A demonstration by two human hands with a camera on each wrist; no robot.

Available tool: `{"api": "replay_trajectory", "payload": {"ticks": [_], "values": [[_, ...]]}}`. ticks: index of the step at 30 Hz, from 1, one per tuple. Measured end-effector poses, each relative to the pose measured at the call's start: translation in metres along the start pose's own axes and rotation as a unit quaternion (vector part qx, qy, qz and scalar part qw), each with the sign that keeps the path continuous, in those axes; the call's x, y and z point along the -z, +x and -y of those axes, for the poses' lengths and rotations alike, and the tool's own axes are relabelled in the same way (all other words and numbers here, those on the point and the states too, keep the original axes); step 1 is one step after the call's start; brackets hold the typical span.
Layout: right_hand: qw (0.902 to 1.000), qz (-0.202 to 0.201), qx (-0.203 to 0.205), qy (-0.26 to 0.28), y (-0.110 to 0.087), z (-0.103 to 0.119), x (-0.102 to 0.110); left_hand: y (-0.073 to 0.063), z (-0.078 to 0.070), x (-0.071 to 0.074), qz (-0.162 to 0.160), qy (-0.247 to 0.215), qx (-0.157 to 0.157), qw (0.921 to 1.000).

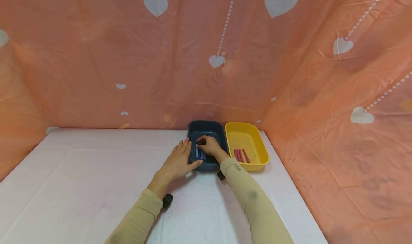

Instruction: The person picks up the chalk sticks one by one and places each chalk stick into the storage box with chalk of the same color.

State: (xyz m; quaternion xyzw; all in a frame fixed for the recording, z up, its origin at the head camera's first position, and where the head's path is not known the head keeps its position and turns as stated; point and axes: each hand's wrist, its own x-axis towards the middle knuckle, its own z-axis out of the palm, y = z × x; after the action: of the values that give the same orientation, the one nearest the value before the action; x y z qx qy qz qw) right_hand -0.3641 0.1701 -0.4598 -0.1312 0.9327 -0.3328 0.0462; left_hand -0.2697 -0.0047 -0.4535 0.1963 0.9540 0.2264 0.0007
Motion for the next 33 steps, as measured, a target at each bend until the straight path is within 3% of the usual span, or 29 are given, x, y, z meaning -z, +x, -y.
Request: {"api": "replay_trajectory", "payload": {"ticks": [10,17,21,26,33], "values": [[0.9999,0.005,0.011,0.011,0.0,0.004,-0.005,-0.005,0.008,0.001,-0.005,0.002,0.006,1.0],[0.9992,0.0,0.04,-0.008,-0.004,0.015,-0.01,-0.013,0.022,0.014,-0.025,0.014,0.015,0.9995],[0.9957,-0.032,0.078,-0.037,-0.014,0.02,-0.008,-0.017,0.034,0.024,-0.034,0.035,0.022,0.9986],[0.9911,-0.073,0.095,-0.058,-0.034,0.022,0.001,-0.022,0.045,0.038,-0.035,0.062,0.029,0.9971],[0.9806,-0.124,0.118,-0.096,-0.062,0.018,0.013,-0.041,0.061,0.052,-0.05,0.08,0.033,0.995]]}}
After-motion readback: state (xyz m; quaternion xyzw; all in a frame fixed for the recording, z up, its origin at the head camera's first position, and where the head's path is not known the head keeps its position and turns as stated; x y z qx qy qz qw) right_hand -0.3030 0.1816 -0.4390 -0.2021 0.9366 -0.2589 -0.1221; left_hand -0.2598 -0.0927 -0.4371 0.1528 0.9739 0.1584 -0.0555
